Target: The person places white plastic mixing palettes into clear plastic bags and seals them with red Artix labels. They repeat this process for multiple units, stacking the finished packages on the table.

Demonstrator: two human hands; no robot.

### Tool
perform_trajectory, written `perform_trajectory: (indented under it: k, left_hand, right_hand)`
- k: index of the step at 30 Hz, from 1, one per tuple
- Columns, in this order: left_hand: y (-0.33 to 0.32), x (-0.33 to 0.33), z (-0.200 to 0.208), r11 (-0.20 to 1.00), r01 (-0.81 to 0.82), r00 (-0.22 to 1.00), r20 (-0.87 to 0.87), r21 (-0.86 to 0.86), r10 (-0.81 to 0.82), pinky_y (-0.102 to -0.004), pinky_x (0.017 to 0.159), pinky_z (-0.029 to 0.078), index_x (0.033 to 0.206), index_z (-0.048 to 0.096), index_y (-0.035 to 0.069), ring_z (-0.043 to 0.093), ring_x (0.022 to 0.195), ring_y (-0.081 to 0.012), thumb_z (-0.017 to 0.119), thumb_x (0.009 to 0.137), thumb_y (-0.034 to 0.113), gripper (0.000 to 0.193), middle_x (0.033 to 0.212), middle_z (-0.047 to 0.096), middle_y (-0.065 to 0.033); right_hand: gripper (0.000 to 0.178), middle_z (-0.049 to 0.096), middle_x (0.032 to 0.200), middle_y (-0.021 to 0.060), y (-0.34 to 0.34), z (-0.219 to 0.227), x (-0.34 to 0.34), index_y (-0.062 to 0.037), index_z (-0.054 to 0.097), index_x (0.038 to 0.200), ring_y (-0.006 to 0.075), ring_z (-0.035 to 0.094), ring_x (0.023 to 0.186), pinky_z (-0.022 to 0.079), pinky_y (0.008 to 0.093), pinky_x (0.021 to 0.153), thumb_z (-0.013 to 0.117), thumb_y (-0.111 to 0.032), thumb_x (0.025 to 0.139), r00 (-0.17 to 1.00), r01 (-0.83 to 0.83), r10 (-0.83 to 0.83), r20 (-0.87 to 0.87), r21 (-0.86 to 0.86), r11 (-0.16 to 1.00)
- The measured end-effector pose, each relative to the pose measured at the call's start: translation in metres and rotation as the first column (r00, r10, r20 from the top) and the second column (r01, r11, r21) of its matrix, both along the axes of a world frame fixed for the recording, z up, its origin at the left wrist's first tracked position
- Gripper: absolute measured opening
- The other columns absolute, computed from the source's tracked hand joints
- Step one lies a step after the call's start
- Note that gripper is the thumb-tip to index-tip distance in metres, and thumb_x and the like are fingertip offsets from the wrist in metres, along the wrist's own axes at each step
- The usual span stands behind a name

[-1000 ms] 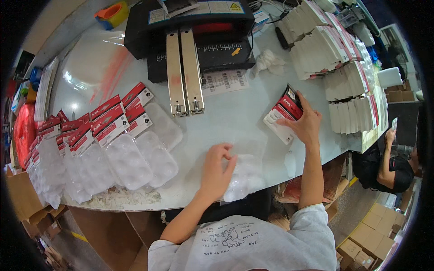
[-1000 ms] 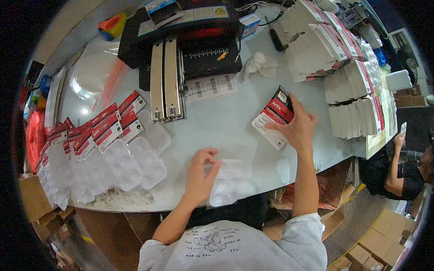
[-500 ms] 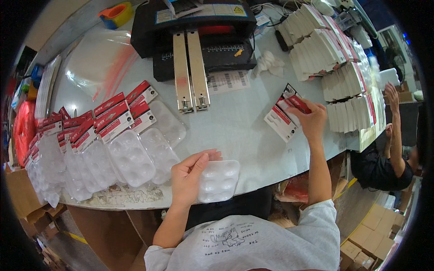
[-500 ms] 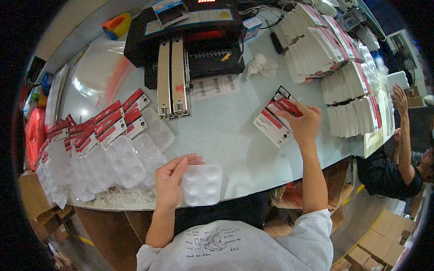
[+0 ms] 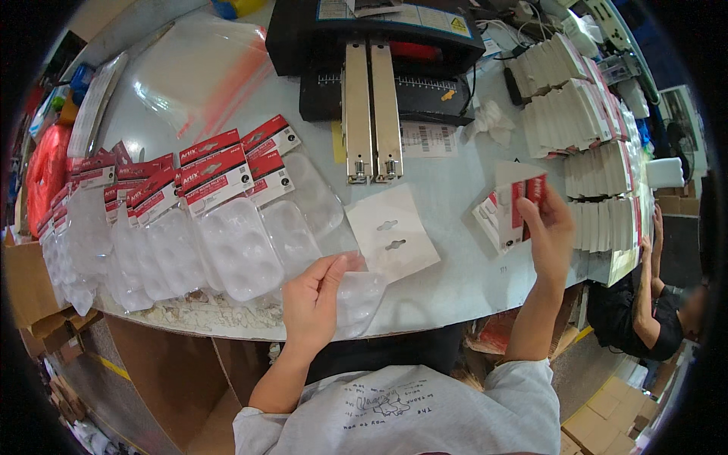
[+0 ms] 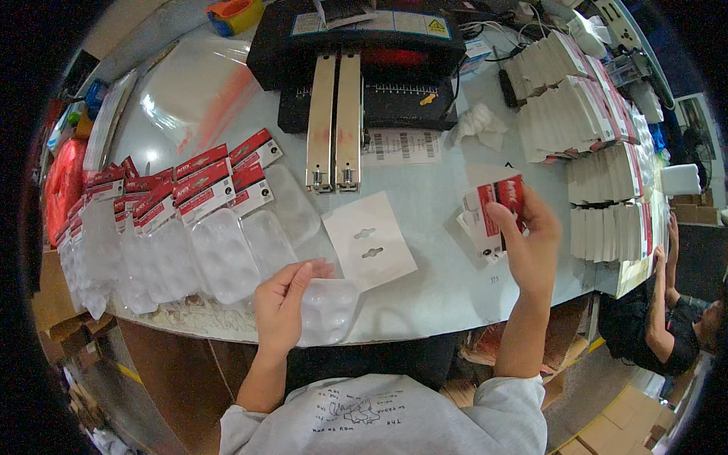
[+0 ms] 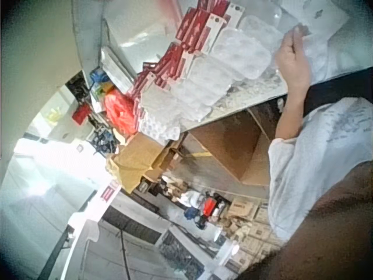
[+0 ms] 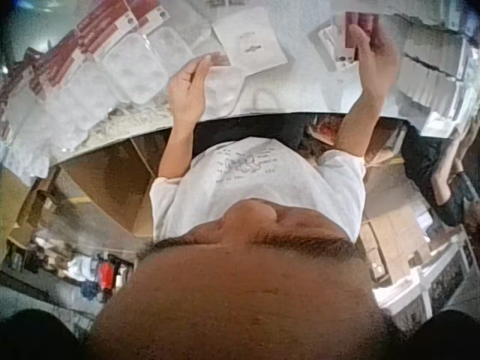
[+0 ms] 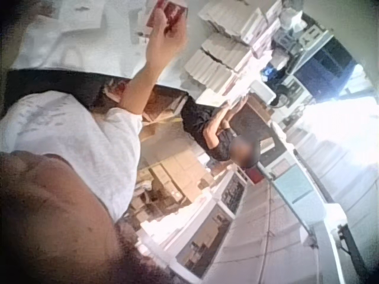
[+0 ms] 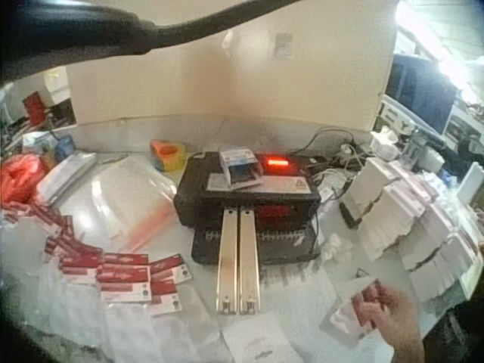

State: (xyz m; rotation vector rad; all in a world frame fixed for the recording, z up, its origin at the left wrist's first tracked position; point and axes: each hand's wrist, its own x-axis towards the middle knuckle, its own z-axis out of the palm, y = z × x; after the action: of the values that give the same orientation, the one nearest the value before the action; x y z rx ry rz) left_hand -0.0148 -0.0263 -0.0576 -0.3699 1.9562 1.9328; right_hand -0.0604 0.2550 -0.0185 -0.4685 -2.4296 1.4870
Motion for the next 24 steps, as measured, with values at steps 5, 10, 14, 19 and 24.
perform_trajectory:
  k: [5, 10, 14, 19, 24]
  left_hand:
    - [0.008, 0.007, 0.006, 0.987, 0.037, 0.998, -0.057, 0.156, -0.028, -0.0223, 0.072, 0.046, 0.101, 0.064, -0.002, 0.060, 0.078, -0.0085, 0.052, 0.092, 0.014, 0.021, 0.090, 0.069, -0.0078]
    - [0.015, 0.010, 0.011, 0.988, 0.138, 0.982, -0.139, 0.065, -0.128, -0.0213, 0.070, 0.046, 0.096, 0.064, -0.002, 0.059, 0.075, -0.0080, 0.054, 0.091, 0.012, 0.017, 0.088, 0.069, -0.0072]
    - [0.016, 0.010, 0.011, 0.996, 0.088, 0.980, -0.180, -0.004, -0.088, -0.0212, 0.065, 0.046, 0.092, 0.064, -0.001, 0.058, 0.069, -0.0080, 0.056, 0.090, 0.012, 0.015, 0.080, 0.068, -0.0071]
    - [0.015, 0.009, 0.009, 0.986, 0.108, 0.972, -0.193, -0.128, -0.132, -0.0225, 0.055, 0.042, 0.087, 0.064, 0.000, 0.050, 0.058, -0.0076, 0.059, 0.090, 0.014, 0.015, 0.068, 0.063, -0.0069]
    - [0.015, 0.009, 0.007, 0.994, 0.085, 0.969, -0.227, -0.064, -0.097, -0.0223, 0.051, 0.038, 0.084, 0.062, -0.001, 0.044, 0.054, -0.0069, 0.060, 0.089, 0.015, 0.017, 0.062, 0.058, -0.0050]
  right_hand:
    - [0.029, 0.064, 0.078, 0.0035, -0.030, 0.030, 0.020, 0.0006, 0.064, 0.097, 0.0082, 0.057, 0.068, 0.045, 0.0228, 0.060, 0.072, -0.016, 0.074, 0.918, -0.395, 0.392, -0.062, -0.229, 0.890]
    - [0.021, 0.060, 0.071, 0.0068, -0.074, 0.013, 0.005, 0.0010, 0.061, 0.091, 0.0092, 0.048, 0.059, 0.040, 0.0231, 0.054, 0.070, -0.012, 0.078, 0.718, -0.668, 0.663, 0.210, -0.058, 0.742]
    - [0.020, 0.061, 0.071, 0.0093, -0.080, 0.002, 0.007, 0.0000, 0.061, 0.090, 0.0128, 0.051, 0.058, 0.041, 0.0250, 0.053, 0.070, -0.014, 0.078, 0.739, -0.666, 0.664, 0.112, -0.025, 0.745]
    - [0.021, 0.059, 0.068, 0.0115, -0.083, -0.001, 0.009, -0.0013, 0.061, 0.086, 0.0235, 0.055, 0.056, 0.042, 0.0299, 0.051, 0.072, -0.017, 0.076, 0.735, -0.670, 0.677, 0.039, 0.197, 0.716]
    - [0.027, 0.053, 0.056, 0.0065, -0.086, -0.005, 0.002, -0.0079, 0.051, 0.072, 0.0238, 0.053, 0.047, 0.038, 0.0336, 0.042, 0.071, -0.026, 0.076, 0.709, -0.620, 0.702, -0.063, 0.418, 0.663]
